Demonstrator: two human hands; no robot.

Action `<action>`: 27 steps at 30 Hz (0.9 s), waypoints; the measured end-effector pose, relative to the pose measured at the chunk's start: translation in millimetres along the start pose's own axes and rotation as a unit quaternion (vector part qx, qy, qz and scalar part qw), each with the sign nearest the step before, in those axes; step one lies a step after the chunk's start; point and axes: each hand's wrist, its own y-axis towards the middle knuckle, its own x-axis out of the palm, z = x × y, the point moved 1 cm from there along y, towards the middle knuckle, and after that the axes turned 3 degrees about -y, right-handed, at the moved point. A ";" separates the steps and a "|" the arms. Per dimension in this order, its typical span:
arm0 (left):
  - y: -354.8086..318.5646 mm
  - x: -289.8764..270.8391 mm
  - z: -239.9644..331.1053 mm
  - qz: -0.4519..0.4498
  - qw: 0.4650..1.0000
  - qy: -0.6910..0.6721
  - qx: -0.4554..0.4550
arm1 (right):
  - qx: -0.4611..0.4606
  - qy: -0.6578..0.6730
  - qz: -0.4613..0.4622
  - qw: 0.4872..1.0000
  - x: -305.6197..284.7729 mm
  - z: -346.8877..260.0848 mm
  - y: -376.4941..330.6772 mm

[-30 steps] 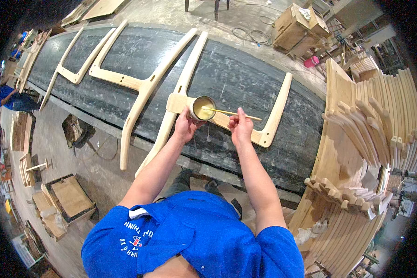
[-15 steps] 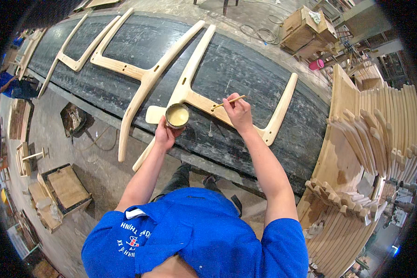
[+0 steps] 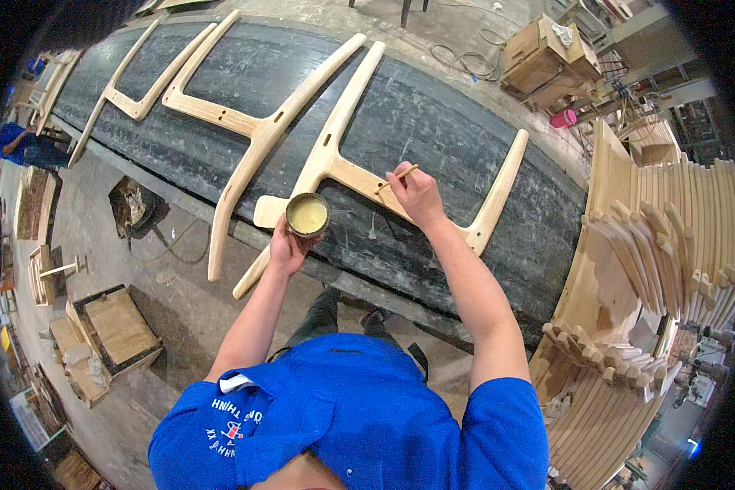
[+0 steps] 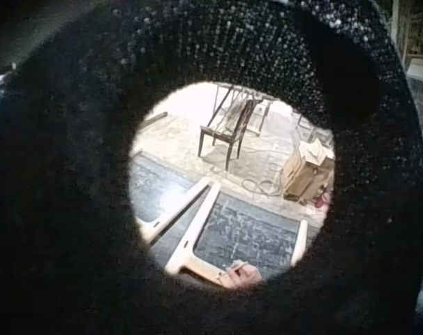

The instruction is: The person applies a light-colored finish to wooden chair leg assemblies using a small brush and container. They repeatedly dip the brush, apply finish to the legs, and wipe excess with a cloth. The person handles multiple chair leg units one at a time, placing them on a nearby stack after finishing.

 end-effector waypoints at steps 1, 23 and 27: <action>-0.8 1.6 -0.2 0.003 1.000 0.004 0.002 | 0.008 0.001 0.004 1.000 -3.3 0.5 0.4; -11.1 3.0 -11.4 0.020 1.000 0.021 0.003 | -0.128 -0.023 -0.284 0.950 -27.1 6.7 32.9; -9.1 2.8 -16.6 0.020 0.999 0.020 0.023 | -0.113 0.029 -0.271 0.956 -39.0 9.7 29.7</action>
